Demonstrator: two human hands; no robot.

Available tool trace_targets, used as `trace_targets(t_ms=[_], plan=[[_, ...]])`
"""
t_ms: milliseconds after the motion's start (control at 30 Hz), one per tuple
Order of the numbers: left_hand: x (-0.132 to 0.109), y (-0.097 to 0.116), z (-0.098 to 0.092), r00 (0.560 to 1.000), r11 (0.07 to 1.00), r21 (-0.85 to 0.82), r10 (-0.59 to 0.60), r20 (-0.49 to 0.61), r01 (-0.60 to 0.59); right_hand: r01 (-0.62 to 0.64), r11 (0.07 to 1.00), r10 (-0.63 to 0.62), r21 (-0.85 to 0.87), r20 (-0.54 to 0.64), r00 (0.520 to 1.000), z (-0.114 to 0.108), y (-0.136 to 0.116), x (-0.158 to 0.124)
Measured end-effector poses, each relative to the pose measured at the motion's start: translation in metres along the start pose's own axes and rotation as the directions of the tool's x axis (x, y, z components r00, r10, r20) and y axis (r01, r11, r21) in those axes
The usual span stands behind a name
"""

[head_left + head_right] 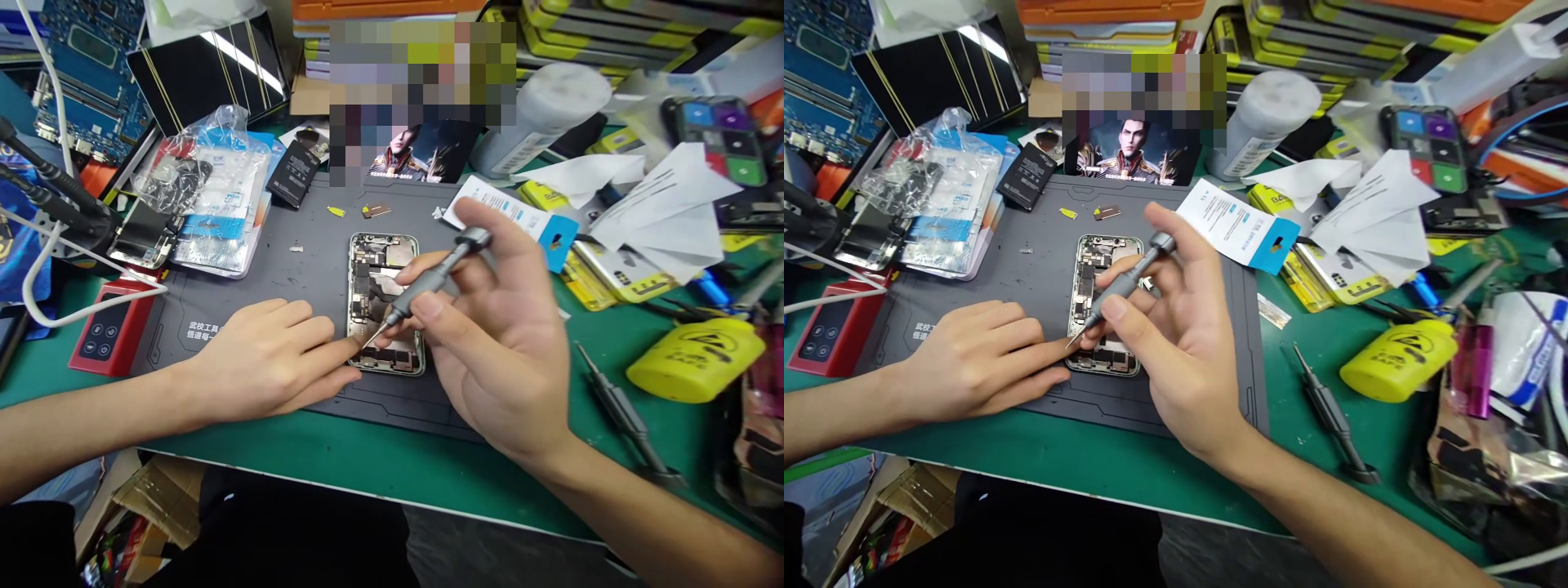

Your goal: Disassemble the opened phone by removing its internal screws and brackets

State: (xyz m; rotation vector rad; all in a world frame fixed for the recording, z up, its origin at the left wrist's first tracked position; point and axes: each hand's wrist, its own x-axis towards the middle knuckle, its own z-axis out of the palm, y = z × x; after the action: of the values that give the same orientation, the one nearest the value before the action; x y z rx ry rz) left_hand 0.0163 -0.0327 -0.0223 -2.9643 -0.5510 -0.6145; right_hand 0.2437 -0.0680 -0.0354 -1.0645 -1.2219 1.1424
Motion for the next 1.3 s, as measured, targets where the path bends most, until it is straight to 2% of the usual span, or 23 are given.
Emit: trace_targets(t_ms=[67, 133, 233, 300, 367, 533, 700, 1033, 1100, 1233, 1300], plan=[[-0.001, 0.0, 0.001, 0.999, 0.999, -0.01, -0.036, -0.018, 0.036, 0.12, 0.991, -0.122, -0.052, -0.04, 0.992, 0.002, -0.002, -0.001], [-0.001, 0.0, 0.002, 0.997, 0.997, 0.001, -0.075, -0.021, 0.075, 0.266, 0.948, -0.276, -0.176, -0.037, 0.96, 0.003, -0.002, -0.003], [-0.003, 0.001, 0.001, 0.995, 0.994, 0.045, -0.101, -0.004, 0.101, 0.424, 0.822, -0.439, -0.381, 0.052, 0.897, 0.003, 0.002, -0.006], [-0.003, 0.001, 0.001, 0.996, 0.994, 0.063, -0.091, 0.007, 0.091, 0.493, 0.756, -0.491, -0.432, 0.125, 0.862, 0.002, 0.007, -0.008], [-0.004, 0.001, 0.001, 0.997, 0.994, 0.069, -0.082, 0.005, 0.082, 0.517, 0.741, -0.501, -0.429, 0.16, 0.85, 0.001, 0.011, -0.009], [-0.002, 0.002, 0.002, 0.997, 0.994, 0.073, -0.078, -0.012, 0.079, 0.478, 0.779, -0.46, -0.405, 0.149, 0.875, -0.001, 0.014, -0.009], [-0.001, 0.003, 0.003, 0.997, 0.994, 0.087, -0.071, -0.021, 0.072, 0.526, 0.737, -0.487, -0.425, 0.206, 0.849, -0.003, 0.016, -0.008], [-0.002, 0.003, 0.002, 0.998, 0.994, 0.088, -0.067, -0.014, 0.068, 0.527, 0.73, -0.48, -0.435, 0.222, 0.849, -0.003, 0.016, -0.007], [-0.001, 0.003, 0.002, 0.998, 0.994, 0.09, -0.068, -0.012, 0.069, 0.556, 0.709, -0.506, -0.433, 0.237, 0.829, -0.003, 0.017, -0.005], [-0.001, 0.003, 0.003, 0.998, 0.993, 0.093, -0.068, -0.014, 0.069, 0.674, 0.621, -0.602, -0.401, 0.306, 0.737, -0.004, 0.019, -0.001], [-0.001, 0.003, 0.004, 0.998, 0.993, 0.094, -0.067, -0.016, 0.069, 0.698, 0.605, -0.603, -0.384, 0.352, 0.716, -0.005, 0.019, 0.0]])
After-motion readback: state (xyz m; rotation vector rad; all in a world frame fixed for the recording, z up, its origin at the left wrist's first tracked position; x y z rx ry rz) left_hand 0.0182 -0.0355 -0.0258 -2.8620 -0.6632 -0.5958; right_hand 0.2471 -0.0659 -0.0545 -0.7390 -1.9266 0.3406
